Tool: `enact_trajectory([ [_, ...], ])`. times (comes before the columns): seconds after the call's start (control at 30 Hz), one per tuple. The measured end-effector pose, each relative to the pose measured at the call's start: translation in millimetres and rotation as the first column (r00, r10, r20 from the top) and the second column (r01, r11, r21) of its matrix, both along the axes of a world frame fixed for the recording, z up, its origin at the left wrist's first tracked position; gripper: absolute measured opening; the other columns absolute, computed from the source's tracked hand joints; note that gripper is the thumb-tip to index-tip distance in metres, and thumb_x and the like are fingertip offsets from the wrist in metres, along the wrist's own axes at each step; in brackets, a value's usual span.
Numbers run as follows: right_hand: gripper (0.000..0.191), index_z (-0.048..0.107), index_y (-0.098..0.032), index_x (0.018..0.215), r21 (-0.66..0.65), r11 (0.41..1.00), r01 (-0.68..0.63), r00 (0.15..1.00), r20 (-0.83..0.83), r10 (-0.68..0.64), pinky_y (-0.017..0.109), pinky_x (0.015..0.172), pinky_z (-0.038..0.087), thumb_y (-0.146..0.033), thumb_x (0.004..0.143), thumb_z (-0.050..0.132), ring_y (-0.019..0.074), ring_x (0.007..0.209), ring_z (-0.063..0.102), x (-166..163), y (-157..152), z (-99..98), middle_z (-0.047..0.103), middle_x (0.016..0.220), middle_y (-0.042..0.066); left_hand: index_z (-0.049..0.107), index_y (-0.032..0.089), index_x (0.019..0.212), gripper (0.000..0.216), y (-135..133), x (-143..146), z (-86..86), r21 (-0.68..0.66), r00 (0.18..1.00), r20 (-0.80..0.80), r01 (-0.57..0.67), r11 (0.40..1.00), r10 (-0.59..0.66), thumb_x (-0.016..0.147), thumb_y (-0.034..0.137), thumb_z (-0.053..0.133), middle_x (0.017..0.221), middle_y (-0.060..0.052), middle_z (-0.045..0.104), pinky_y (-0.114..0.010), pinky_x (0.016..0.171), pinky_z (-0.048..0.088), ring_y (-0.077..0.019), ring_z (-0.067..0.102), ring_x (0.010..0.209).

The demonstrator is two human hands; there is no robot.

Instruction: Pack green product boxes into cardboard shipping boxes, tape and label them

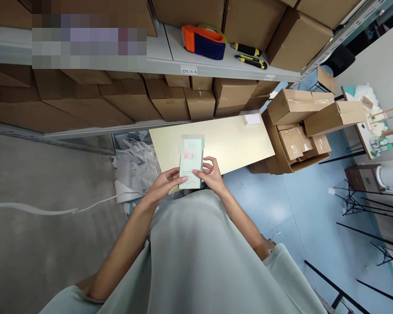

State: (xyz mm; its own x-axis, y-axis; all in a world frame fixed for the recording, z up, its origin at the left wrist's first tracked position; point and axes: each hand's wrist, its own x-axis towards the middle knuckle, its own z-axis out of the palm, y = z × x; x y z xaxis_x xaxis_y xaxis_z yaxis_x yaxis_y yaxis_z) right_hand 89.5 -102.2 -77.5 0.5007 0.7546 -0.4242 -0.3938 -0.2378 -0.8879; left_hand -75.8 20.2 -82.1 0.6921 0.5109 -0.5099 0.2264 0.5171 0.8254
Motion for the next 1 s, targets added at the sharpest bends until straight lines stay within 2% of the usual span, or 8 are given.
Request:
enact_trajectory([
  [0.2,0.075,0.049,-0.032,0.129,0.001,0.999,-0.045,0.999,0.029,0.045,0.037,0.087,0.067,-0.053,0.074,0.095,0.0231,0.105,0.081,3.5,3.2,-2.1,0.076,0.121,0.004,0.080,0.019,0.113,0.084,0.0,1.5,-7.9,0.016,0.998,-0.026,-0.057,0.998,0.058,0.046,0.062,0.107,0.107,-0.012,0.086,-0.055,0.105,0.065,-0.0362,0.080,0.109],
  [0.37,0.077,0.051,-0.032,0.141,-0.082,0.996,0.024,0.951,0.310,0.003,0.042,0.103,0.064,-0.052,0.079,0.092,0.0253,0.125,0.073,-4.5,7.0,13.2,0.065,0.145,0.011,0.073,0.021,0.119,0.081,-7.3,6.0,-9.7,0.174,0.974,-0.137,-0.158,0.972,0.183,0.053,0.058,0.102,0.104,-0.007,0.081,-0.047,0.087,0.069,-0.0300,0.080,0.093],
  [0.5,0.085,0.047,-0.033,0.145,-0.139,0.990,0.019,0.903,0.428,0.042,0.045,0.103,0.064,-0.048,0.077,0.095,0.0273,0.122,0.073,-18.6,14.5,26.2,0.066,0.145,0.010,0.069,0.023,0.122,0.070,-19.4,9.9,0.6,0.501,0.930,-0.234,-0.136,0.855,0.285,0.065,0.053,0.094,0.118,-0.010,0.075,-0.047,0.090,0.067,-0.0295,0.078,0.096],
  [0.57,0.085,0.046,-0.033,0.143,-0.160,0.986,0.048,0.887,0.461,0.031,0.048,0.107,0.062,-0.044,0.075,0.096,0.0278,0.122,0.072,-20.6,18.1,26.7,0.067,0.143,0.009,0.068,0.024,0.126,0.070,-21.8,8.0,6.9,0.615,0.939,-0.209,-0.091,0.784,0.273,0.066,0.050,0.094,0.130,-0.011,0.071,-0.049,0.097,0.066,-0.0313,0.077,0.105],
  [0.6,0.084,0.046,-0.032,0.141,-0.161,0.985,0.068,0.888,0.461,0.014,0.048,0.108,0.062,-0.043,0.075,0.097,0.0275,0.122,0.072,-19.3,19.1,25.3,0.067,0.142,0.009,0.068,0.025,0.129,0.073,-20.8,5.7,9.3,0.621,0.956,-0.181,-0.071,0.780,0.231,0.066,0.050,0.094,0.136,-0.012,0.069,-0.049,0.100,0.065,-0.0318,0.076,0.109],
  [0.7,0.082,0.047,-0.031,0.136,-0.110,0.991,0.078,0.941,0.335,-0.037,0.045,0.102,0.065,-0.045,0.073,0.097,0.0257,0.116,0.074,-8.2,17.3,17.9,0.069,0.136,0.008,0.066,0.025,0.133,0.080,-9.2,-4.2,12.6,0.479,0.996,-0.069,-0.022,0.878,0.063,0.067,0.058,0.096,0.147,-0.013,0.067,-0.051,0.108,0.064,-0.0339,0.074,0.125],
  [0.8,0.081,0.049,-0.030,0.131,-0.029,0.999,0.035,0.989,0.146,-0.030,0.040,0.095,0.067,-0.050,0.070,0.099,0.0240,0.110,0.077,3.6,10.7,11.7,0.072,0.126,0.005,0.068,0.024,0.131,0.080,6.1,-11.5,11.5,0.276,1.000,0.005,-0.017,0.961,0.016,0.069,0.066,0.095,0.149,-0.016,0.070,-0.053,0.110,0.064,-0.0379,0.070,0.137],
  [1.0,0.081,0.050,-0.032,0.124,0.024,1.000,-0.012,1.000,0.027,0.011,0.038,0.091,0.068,-0.054,0.066,0.103,0.0243,0.109,0.079,4.0,2.7,8.0,0.076,0.116,0.000,0.070,0.025,0.128,0.084,8.7,-8.3,9.4,0.137,0.999,0.033,-0.001,0.991,-0.004,0.061,0.063,0.103,0.131,-0.014,0.080,-0.052,0.102,0.067,-0.0352,0.079,0.117],
])
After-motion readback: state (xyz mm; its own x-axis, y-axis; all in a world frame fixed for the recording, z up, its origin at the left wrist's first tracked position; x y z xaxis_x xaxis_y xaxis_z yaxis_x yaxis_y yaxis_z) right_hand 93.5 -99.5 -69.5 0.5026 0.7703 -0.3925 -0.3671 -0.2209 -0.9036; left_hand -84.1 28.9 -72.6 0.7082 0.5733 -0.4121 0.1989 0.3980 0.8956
